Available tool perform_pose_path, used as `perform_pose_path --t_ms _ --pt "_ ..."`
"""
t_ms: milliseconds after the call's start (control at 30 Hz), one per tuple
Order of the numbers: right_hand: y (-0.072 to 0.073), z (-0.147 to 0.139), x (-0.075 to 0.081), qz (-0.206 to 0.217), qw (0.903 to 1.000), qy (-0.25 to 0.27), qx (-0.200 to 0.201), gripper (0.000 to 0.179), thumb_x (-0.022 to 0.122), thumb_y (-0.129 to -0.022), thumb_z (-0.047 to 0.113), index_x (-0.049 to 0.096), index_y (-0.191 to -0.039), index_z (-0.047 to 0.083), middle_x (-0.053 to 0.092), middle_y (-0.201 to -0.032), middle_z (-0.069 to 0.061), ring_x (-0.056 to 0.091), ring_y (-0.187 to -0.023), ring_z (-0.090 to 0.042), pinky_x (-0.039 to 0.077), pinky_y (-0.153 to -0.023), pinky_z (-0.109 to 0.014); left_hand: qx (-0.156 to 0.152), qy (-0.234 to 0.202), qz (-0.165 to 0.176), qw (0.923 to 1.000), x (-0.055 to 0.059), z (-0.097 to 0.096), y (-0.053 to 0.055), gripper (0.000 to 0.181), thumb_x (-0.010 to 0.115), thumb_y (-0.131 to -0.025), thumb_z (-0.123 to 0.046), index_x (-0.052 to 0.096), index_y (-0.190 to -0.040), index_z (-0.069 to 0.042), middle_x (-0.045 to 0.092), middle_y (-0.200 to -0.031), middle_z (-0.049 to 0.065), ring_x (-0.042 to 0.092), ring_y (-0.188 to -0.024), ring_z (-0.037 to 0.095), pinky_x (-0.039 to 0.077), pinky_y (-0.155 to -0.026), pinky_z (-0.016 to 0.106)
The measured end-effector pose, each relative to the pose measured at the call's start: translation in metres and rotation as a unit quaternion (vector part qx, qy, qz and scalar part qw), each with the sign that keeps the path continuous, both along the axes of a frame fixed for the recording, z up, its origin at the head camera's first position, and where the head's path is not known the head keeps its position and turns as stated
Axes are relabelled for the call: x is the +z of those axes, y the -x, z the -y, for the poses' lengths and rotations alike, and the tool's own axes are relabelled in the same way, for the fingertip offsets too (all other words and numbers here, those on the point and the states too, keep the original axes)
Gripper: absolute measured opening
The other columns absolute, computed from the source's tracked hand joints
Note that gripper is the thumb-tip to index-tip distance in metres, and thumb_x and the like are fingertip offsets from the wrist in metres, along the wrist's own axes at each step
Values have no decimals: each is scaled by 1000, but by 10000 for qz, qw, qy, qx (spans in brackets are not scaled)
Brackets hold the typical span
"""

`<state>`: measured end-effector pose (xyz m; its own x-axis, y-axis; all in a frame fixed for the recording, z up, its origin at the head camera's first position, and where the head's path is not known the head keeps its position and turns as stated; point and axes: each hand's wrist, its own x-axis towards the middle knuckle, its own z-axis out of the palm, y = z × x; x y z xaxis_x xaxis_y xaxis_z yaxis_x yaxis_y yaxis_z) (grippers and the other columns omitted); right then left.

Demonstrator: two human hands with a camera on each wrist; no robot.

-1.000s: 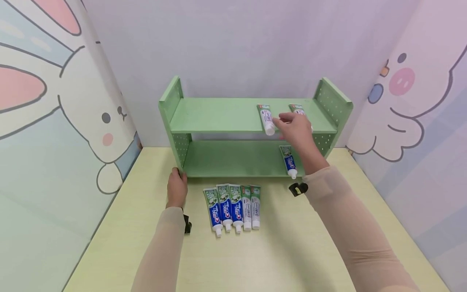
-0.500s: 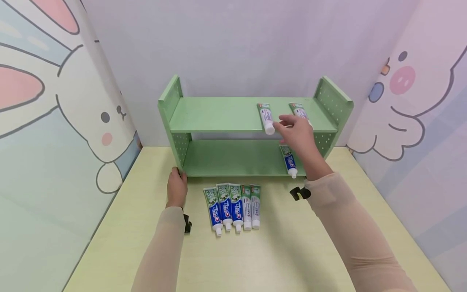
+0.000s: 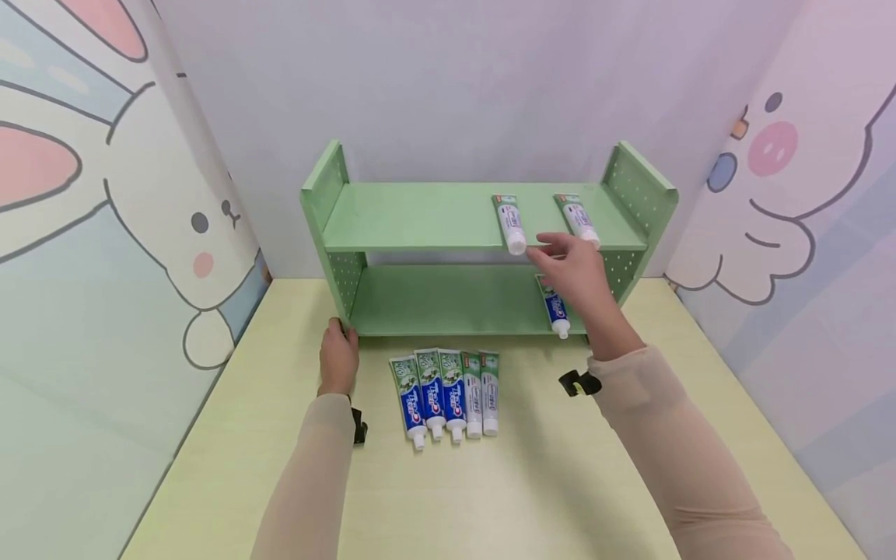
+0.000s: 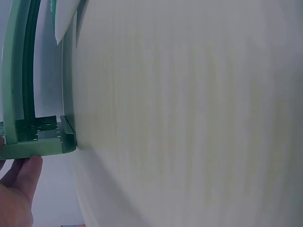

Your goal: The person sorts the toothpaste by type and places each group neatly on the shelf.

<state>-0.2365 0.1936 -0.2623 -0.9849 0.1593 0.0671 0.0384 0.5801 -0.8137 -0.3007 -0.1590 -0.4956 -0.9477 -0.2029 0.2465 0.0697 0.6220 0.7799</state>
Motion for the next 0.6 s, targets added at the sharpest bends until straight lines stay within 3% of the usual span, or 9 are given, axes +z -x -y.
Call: perform_pose_path --t_ms 233,600 --pt "-6 -3 -7 -63 9998 -174 54 50 61 -98 34 52 -140 10 61 -124 -11 64 -85 -23 52 -77 -37 15 18 16 10000 0 0 0 29 46 -104 -15 43 -124 6 53 -109 26 56 -100 42 44 -82 53" --pt "-11 -4 -24 1 9997 -55 250 46 60 -99 27 53 -139 7 61 -122 -13 64 -86 -25 53 -77 -39 0 10 105 9999 0 0 1 30 45 -104 -14 42 -125 6 53 -111 27 56 -102 42 45 -83 53"
